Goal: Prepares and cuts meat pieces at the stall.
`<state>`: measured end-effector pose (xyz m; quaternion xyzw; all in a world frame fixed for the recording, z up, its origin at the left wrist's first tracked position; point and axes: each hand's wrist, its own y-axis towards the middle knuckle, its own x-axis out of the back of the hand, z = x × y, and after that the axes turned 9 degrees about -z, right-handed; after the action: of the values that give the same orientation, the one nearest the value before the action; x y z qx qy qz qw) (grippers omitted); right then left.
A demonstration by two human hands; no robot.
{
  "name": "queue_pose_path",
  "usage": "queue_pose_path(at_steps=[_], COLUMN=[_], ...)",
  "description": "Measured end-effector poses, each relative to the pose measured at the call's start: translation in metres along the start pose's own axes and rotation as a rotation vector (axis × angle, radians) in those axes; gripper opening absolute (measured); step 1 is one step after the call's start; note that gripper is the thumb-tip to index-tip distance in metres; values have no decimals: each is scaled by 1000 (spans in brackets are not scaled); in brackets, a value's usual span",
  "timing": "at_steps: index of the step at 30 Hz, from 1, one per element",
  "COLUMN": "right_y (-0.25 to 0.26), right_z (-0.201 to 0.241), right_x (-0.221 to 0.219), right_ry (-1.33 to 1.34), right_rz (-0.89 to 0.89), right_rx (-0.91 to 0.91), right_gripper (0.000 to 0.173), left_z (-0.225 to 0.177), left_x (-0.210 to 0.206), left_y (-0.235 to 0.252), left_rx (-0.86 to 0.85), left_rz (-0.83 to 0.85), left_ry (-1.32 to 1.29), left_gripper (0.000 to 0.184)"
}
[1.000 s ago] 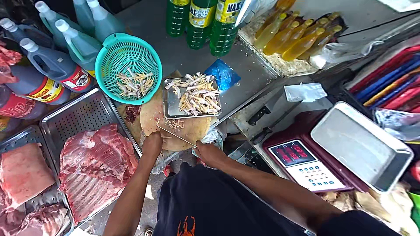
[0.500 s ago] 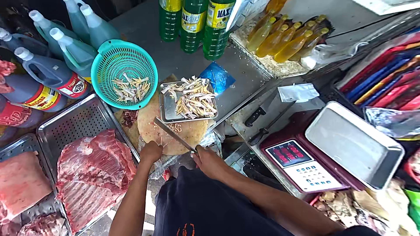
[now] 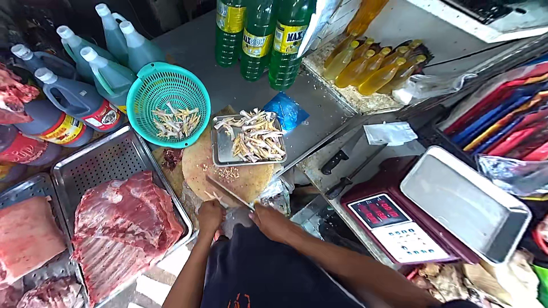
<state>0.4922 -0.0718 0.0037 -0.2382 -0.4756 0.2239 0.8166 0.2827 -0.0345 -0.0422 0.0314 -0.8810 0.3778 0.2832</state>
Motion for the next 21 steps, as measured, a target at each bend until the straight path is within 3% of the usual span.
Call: queue_pose_path(at_steps=[4,9,13,16,19,21], right_y=[-6,2,4,-1,-3,-3], right_z=[11,-9,-17,-33,-52,-58], right_x=[21,-19,-2,12,-2,-14], right_ry=[65,-1,26,38,-21,-34], right_rz=[-69,27,-40,-85,-66,-81], right_rx=[40,-5,-14,-34,-55,-71], right_gripper=[41,44,44,43,46,45], left_z=[8,4,-7,-53,-127,-175], left_x=[-10,-14,10,66,115,113], left_y=[-5,-6,-5,9,10,8], left_rx=[-32,-125,-147,-285,-353,-373], left_rz=[-28,-61,-136,-311,-491,-459], left_ry=[81,416,449,263,366,472], left_gripper=[53,50,47,49,73,78])
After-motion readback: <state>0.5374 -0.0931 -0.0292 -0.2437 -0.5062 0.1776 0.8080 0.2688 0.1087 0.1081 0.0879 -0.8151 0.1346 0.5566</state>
